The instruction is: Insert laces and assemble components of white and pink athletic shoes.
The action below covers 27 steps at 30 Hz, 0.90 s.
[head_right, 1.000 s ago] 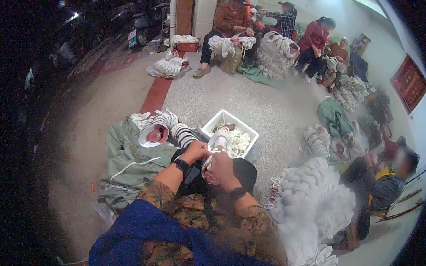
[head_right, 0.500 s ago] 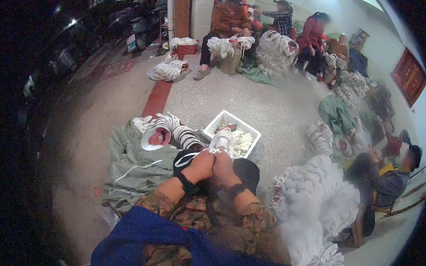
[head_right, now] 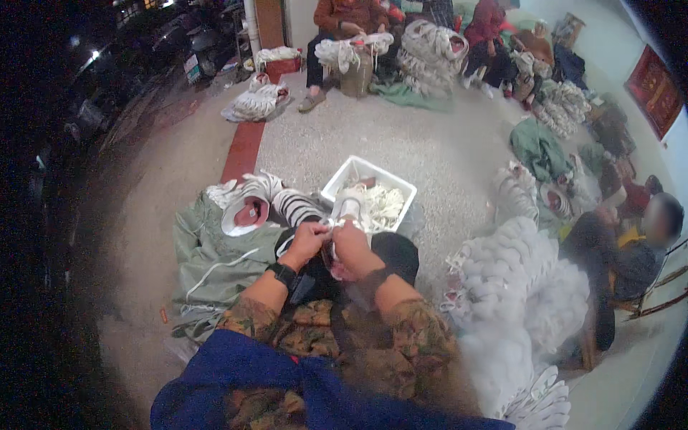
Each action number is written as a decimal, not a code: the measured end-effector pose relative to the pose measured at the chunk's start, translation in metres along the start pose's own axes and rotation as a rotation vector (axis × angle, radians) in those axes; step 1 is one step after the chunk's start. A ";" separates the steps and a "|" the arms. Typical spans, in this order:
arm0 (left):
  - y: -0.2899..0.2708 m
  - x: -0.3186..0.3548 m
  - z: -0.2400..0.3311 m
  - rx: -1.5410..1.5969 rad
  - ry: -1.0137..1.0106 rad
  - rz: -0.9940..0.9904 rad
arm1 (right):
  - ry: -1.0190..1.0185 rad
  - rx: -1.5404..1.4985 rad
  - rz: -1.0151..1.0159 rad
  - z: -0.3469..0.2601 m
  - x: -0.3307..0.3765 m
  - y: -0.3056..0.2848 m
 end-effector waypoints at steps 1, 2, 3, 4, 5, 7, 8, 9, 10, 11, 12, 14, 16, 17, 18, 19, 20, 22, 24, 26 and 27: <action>-0.004 -0.001 0.000 -0.089 0.060 0.034 | -0.053 -0.020 -0.008 -0.007 -0.003 -0.002; -0.005 -0.003 0.001 -0.178 0.115 0.059 | -0.100 -0.044 -0.020 -0.009 -0.004 -0.006; 0.000 -0.006 0.006 -0.126 0.135 0.034 | -0.131 -0.018 -0.035 -0.005 -0.007 -0.008; 0.002 -0.010 0.012 -0.075 0.145 0.016 | -0.170 -0.001 -0.055 -0.003 -0.009 -0.008; 0.003 -0.014 0.008 -0.093 0.122 0.001 | -0.197 0.007 -0.116 -0.008 -0.009 -0.014; 0.006 -0.022 -0.007 -0.022 0.074 -0.007 | -0.207 -0.010 -0.176 -0.012 -0.002 -0.028; 0.009 -0.021 -0.015 0.069 0.051 -0.003 | -0.179 -0.030 -0.175 -0.005 0.005 -0.034; 0.006 -0.015 -0.010 0.039 0.026 0.039 | -0.181 -0.101 -0.079 0.001 0.016 -0.054; 0.001 -0.013 0.006 0.012 0.020 0.082 | -0.181 -0.159 0.030 0.014 0.029 -0.077; -0.004 -0.010 0.020 -0.094 0.116 0.128 | -0.098 -0.167 0.136 0.043 0.043 -0.091; -0.006 -0.008 0.022 -0.101 0.107 0.136 | -0.012 -0.173 0.239 0.071 0.057 -0.104; -0.003 -0.004 0.022 -0.084 0.110 0.101 | 0.029 -0.132 0.250 0.094 0.071 -0.121; 0.007 -0.001 0.027 -0.015 0.058 0.026 | 0.014 -0.164 0.283 0.091 0.078 -0.119; 0.005 0.000 0.041 -0.045 0.167 0.082 | -0.009 -0.190 0.313 0.088 0.081 -0.119; 0.003 0.001 0.061 -0.070 0.280 0.133 | 0.005 -0.189 0.320 0.082 0.081 -0.122; 0.006 0.001 0.072 -0.137 0.305 0.093 | -0.085 -0.218 0.336 0.064 0.076 -0.126; 0.007 -0.001 0.080 -0.142 0.305 0.083 | -0.174 -0.246 0.352 0.048 0.073 -0.131; 0.009 -0.003 0.094 -0.285 0.344 0.076 | -0.188 -0.212 0.266 0.033 0.068 -0.135; 0.016 -0.006 0.102 -0.261 0.427 0.037 | -0.197 -0.181 0.178 0.023 0.065 -0.131; 0.024 -0.003 0.108 -0.232 0.507 -0.002 | -0.222 -0.281 0.193 0.017 0.064 -0.132; 0.032 -0.001 0.114 -0.128 0.499 -0.111 | -0.215 -0.280 0.196 0.017 0.064 -0.134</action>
Point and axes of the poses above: each hand's wrist, its own x-axis away from the middle knuckle, its own y-axis out of the palm, z = x × y, the point moved 8 cm from there along -x, towards the middle knuckle, and after that the axes turned 8 degrees about -x, right-handed, at the moved point
